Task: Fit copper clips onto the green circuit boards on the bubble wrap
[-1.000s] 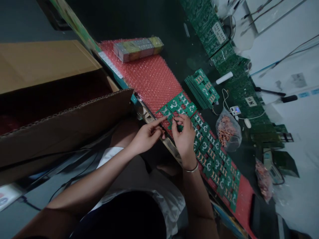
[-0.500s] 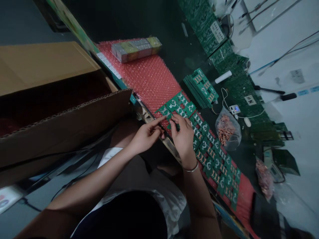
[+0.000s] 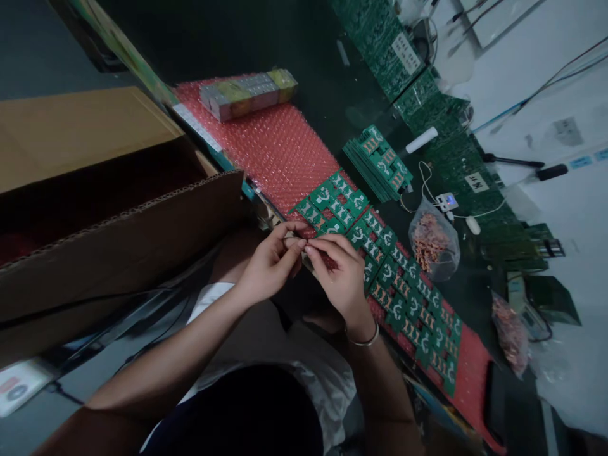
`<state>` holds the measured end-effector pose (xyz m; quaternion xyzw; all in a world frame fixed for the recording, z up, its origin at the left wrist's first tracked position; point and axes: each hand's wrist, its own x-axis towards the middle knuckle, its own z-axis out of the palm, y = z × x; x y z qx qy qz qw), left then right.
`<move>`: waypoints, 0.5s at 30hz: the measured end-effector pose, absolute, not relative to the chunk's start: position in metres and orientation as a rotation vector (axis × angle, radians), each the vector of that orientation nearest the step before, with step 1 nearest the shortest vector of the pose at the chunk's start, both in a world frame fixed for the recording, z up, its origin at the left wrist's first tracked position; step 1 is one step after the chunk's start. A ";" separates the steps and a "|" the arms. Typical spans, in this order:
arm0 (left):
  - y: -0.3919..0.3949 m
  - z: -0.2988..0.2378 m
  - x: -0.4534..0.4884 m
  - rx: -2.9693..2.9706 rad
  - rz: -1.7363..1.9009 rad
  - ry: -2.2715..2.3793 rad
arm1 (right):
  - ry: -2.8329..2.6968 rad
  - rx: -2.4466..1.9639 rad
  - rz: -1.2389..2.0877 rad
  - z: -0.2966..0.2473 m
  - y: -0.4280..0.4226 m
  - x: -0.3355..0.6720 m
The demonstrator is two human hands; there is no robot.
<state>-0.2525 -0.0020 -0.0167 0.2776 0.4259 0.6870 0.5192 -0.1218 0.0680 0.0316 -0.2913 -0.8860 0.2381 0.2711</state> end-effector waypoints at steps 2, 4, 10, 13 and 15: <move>-0.004 -0.016 -0.254 0.719 1.581 1.037 | -2.364 -0.750 0.637 0.031 0.068 -0.119; -0.005 -0.017 -0.257 0.743 1.484 1.021 | -2.352 -0.698 0.638 0.031 0.069 -0.116; -0.004 -0.022 -0.262 0.585 1.482 1.065 | -2.371 -0.612 0.687 0.032 0.071 -0.115; -0.003 -0.024 -0.262 0.627 1.584 1.219 | -2.383 -0.622 0.690 0.031 0.069 -0.119; -0.003 -0.025 -0.262 0.694 1.622 1.308 | -2.381 -0.647 0.664 0.030 0.068 -0.122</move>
